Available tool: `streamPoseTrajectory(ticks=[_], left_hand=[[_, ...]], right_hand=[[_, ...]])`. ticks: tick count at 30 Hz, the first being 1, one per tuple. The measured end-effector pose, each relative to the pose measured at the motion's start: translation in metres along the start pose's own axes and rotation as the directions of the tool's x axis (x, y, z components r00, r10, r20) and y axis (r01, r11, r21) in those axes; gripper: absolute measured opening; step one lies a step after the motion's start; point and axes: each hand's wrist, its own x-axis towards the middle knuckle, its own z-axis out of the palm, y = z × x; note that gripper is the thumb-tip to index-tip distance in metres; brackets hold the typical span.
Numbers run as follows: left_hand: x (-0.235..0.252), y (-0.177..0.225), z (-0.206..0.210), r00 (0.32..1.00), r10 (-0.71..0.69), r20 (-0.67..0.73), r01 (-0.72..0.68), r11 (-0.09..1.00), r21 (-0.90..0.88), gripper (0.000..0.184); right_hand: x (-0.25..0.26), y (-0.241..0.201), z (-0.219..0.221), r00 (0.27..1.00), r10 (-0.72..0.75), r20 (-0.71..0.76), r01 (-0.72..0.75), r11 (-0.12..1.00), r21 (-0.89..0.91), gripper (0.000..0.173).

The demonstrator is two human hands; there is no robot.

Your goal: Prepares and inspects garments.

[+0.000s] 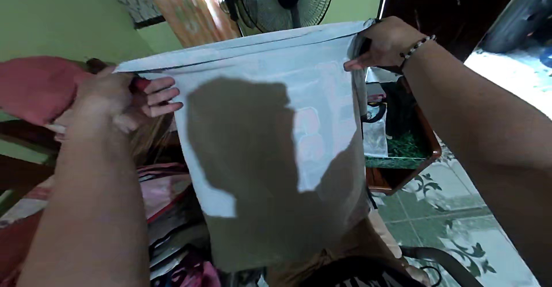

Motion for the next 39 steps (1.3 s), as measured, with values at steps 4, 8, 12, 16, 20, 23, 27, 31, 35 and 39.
streamPoseTrajectory(ticks=[4,8,12,16,20,23,27,31,35,39], left_hand=[[0.01,0.005,0.004,0.986,0.143,-0.09,-0.143,0.99,0.009,0.033],[0.032,0.001,-0.014,0.928,0.343,-0.146,-0.34,0.939,0.046,0.036],[0.015,-0.003,-0.034,0.846,0.526,-0.083,-0.523,0.85,0.06,0.036],[-0.043,-0.016,-0.052,0.876,0.482,0.004,-0.482,0.875,0.032,0.033],[-0.054,-0.025,-0.044,0.972,0.226,0.066,-0.232,0.969,0.084,0.028],[-0.061,-0.021,0.002,0.996,0.072,-0.058,-0.057,0.971,0.232,0.029],[-0.039,-0.022,0.031,0.991,0.069,-0.118,-0.038,0.969,0.246,0.029],[-0.015,-0.005,0.035,0.977,0.196,-0.085,-0.169,0.952,0.255,0.037],[0.014,0.005,0.029,0.946,0.307,-0.102,-0.293,0.947,0.135,0.035],[0.018,0.01,0.021,0.939,0.338,-0.068,-0.327,0.936,0.131,0.036]], right_hand=[[0.005,-0.004,0.003,0.992,-0.123,0.019,0.12,0.984,0.129,0.039],[0.008,-0.006,0.0,0.953,-0.303,0.021,0.289,0.925,0.249,0.038],[-0.013,-0.003,-0.017,0.879,-0.477,0.028,0.453,0.851,0.264,0.035],[-0.06,0.018,-0.051,0.863,-0.498,0.09,0.462,0.847,0.262,0.029],[-0.075,0.036,-0.06,0.939,-0.323,0.121,0.305,0.941,0.144,0.03],[-0.062,0.044,-0.047,0.973,-0.215,0.085,0.208,0.975,0.084,0.035],[-0.034,0.058,-0.036,0.99,-0.141,0.026,0.141,0.99,0.016,0.041],[-0.01,0.065,-0.037,0.981,-0.192,-0.019,0.193,0.981,0.033,0.042],[-0.003,0.057,-0.031,0.933,-0.356,-0.05,0.359,0.917,0.172,0.038],[-0.008,0.052,-0.032,0.903,-0.43,-0.028,0.422,0.871,0.252,0.037]])
